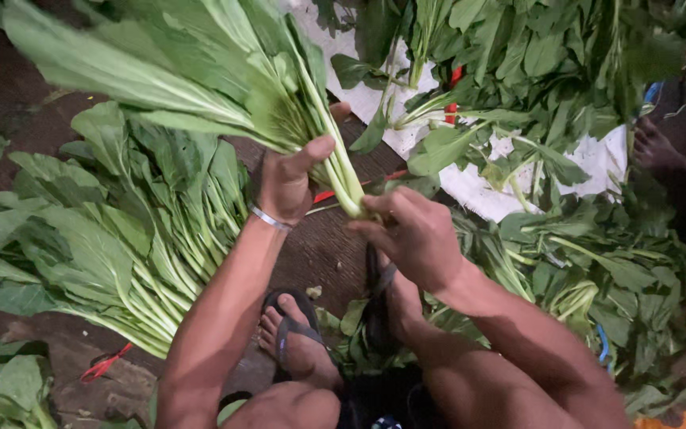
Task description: The person gathers leafy green vegetables, aligns the stems, and ties them into bundles using red plastic ties. The person repeats this process multiple times, placing each completed bundle on the floor.
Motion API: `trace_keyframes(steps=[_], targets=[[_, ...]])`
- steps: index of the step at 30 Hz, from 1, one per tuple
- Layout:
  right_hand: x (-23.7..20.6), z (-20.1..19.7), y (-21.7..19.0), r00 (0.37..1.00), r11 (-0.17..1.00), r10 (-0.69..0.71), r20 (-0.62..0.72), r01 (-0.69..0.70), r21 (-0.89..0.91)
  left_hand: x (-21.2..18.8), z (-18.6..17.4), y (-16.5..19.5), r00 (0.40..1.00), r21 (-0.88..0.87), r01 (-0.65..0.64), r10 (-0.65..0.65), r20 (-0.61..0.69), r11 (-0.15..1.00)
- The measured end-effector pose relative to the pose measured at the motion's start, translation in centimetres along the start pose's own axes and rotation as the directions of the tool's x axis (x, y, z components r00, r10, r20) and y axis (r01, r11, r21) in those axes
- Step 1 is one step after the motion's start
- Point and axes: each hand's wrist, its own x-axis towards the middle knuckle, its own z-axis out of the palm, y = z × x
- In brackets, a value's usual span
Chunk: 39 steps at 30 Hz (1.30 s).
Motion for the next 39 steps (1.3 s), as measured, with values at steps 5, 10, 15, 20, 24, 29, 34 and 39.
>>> trace_keyframes(steps=[5, 10, 15, 20, 24, 29, 34, 39], targets=[[-0.6, -0.5, 1.7, 0.996, 0.998, 0.032, 0.079, -0.036, 0.047, -0.1, -0.8, -0.3, 0.999, 0.216, 0.027, -0.034, 0.027, 0.976], [-1.3, -1.1, 3.3, 0.996, 0.968, -0.01, 0.093, -0.014, 0.252, -0.3, -0.4, -1.6, 0.99, 0.172, 0.047, -0.069, 0.125, 0.984], [-4.1, -0.2, 4.6, 0.984, 0.973, -0.172, -0.052, 0.178, 0.147, 0.4, -0.1, -3.3, 0.998, -0.026, 0.014, -0.016, -0.053, 1.0], [-6.7, -3.0, 7.7, 0.725, 0.897, 0.415, 0.55, -0.222, -0.383, 1.2, -3.1, -1.8, 0.983, -0.364, 0.132, -0.168, -0.07, 0.922], [-4.9, -5.3, 8.3, 0.836, 0.855, 0.343, 0.429, -0.089, -0.511, 0.6, -2.8, -1.4, 0.994, -0.168, 0.089, -0.1, -0.054, 0.982], [1.2, -1.6, 5.1, 0.714, 0.681, 0.47, 0.519, -0.668, 0.3, -0.1, -0.6, -2.5, 0.987, 0.108, 0.061, -0.076, 0.14, 0.992], [4.1, 0.4, 4.6, 0.714, 0.733, 0.449, 0.538, -0.638, 0.236, -0.9, -1.6, -4.9, 0.914, 0.014, 0.374, -0.366, -0.178, 0.927], [3.5, 1.2, 6.2, 0.787, 0.565, 0.47, 0.4, -0.617, 0.548, -1.5, -3.3, -7.7, 0.853, -0.397, 0.406, -0.498, -0.159, 0.823]])
